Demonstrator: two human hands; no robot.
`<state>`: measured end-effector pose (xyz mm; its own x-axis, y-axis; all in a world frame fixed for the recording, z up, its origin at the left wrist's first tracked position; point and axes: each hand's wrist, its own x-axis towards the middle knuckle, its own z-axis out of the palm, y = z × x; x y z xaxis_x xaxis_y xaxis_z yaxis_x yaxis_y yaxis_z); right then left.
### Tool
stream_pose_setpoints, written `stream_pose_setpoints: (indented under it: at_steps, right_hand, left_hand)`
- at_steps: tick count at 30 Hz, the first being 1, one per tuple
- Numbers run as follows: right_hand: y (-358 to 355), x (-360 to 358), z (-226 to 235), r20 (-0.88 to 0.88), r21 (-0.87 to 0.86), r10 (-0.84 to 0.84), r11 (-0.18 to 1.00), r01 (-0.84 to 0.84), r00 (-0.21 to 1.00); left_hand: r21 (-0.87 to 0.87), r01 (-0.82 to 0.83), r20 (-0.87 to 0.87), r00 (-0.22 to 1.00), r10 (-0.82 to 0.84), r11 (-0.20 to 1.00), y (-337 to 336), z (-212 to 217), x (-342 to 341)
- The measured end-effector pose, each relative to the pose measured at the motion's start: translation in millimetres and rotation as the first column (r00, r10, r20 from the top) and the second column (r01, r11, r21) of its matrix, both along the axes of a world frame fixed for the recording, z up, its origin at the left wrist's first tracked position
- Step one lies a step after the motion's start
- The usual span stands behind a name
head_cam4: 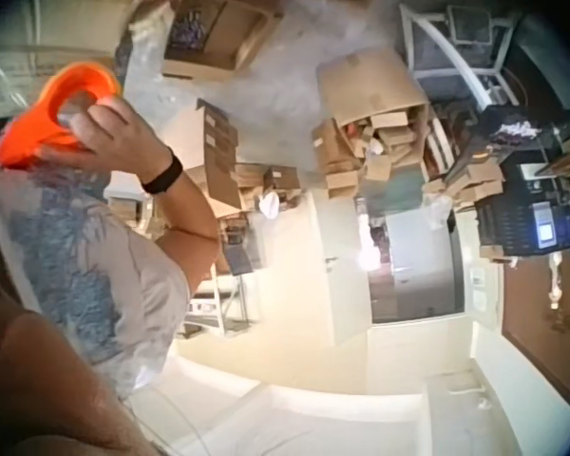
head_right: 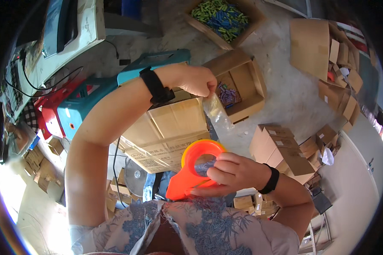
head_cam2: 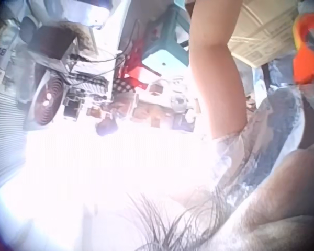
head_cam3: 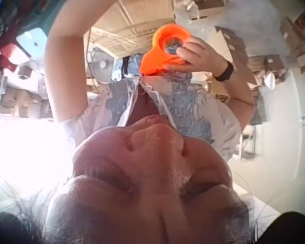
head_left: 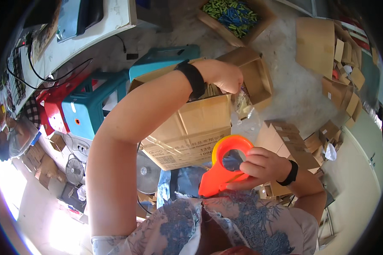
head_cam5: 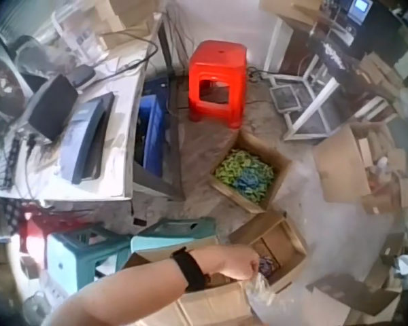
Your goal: The person tapes a cardboard box, walks to a workbench, and solders wires onto an electronic component grid.
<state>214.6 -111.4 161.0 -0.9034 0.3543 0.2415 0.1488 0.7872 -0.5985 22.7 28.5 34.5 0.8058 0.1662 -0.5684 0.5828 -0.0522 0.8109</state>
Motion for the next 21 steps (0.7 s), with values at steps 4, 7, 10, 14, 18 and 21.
stream_pose_setpoints:
  at_steps: [4, 7, 10, 14, 18, 21]
  right_hand:
    - [-7, -4, -9, -0.051, -0.033, -0.053, 0.998, 0.052, 0.997]
    - [-5, -1, -12, -0.043, -0.044, -0.083, 0.996, 0.081, 0.996]
    - [-8, 2, -15, -0.032, -0.048, -0.123, 0.991, 0.121, 0.992]
    - [-15, 7, -19, -0.040, -0.045, -0.186, 0.982, 0.184, 0.982]
    - [-17, 6, -14, -0.030, -0.079, -0.215, 0.974, 0.213, 0.976]
    - [-21, 7, -13, -0.015, -0.130, -0.239, 0.963, 0.235, 0.971]
  left_hand:
    - [0.060, -0.148, 0.044, 0.988, 0.145, 0.987, 1, 17, 15]
    - [0.107, -0.080, 0.100, 0.993, 0.070, 0.991, -7, 30, 19]
    - [0.174, 0.147, 0.056, 0.986, -0.159, 0.974, -18, 38, 19]
    - [0.270, 0.317, -0.013, 0.945, -0.326, 0.909, -28, 43, 14]
    - [0.547, 0.239, 0.174, 0.905, -0.388, 0.802, -25, 59, -3]
    - [0.748, 0.048, 0.337, 0.832, -0.441, 0.662, -34, 51, -19]
